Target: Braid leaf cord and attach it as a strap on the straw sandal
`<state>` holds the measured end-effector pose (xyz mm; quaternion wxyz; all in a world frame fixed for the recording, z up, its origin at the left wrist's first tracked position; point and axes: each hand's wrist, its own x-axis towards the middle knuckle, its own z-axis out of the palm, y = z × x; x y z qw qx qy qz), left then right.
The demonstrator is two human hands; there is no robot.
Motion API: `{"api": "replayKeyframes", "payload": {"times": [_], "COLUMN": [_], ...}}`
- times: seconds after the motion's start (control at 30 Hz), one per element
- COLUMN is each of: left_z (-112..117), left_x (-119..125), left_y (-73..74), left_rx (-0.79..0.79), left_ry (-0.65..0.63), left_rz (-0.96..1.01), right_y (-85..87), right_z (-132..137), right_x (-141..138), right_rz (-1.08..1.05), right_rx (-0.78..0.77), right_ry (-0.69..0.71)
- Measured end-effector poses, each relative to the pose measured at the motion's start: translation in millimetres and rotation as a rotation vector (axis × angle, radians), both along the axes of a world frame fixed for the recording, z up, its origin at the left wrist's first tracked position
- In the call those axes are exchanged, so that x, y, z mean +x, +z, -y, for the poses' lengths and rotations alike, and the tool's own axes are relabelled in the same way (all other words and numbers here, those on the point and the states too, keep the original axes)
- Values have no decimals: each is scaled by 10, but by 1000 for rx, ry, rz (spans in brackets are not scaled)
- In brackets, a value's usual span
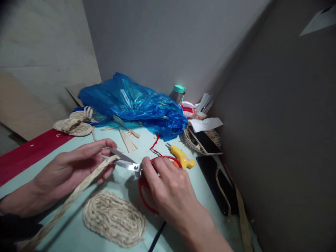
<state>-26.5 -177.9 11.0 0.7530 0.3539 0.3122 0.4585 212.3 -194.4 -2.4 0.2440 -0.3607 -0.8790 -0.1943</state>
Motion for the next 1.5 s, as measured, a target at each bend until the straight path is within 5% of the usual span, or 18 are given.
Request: {"api": "replayKeyframes", "payload": {"times": [0.2,0.4,0.67,1.5], "left_z": [63,84,126,111], "left_x": [56,106,96,203], "left_y": [29,-35,-61,-119], "left_rx": [28,166,119,-24], "left_ry": [-11,41,2,7], "left_rz": [25,-168,-172,-183], "right_y": [110,111,88,29], "right_z": [71,89,115,151], "right_x": [12,-41,-54,-131], "right_rz": [102,44,-8,-20], "right_rx": [199,225,266,174], "right_ry": [-38,-61,-73,-116]}}
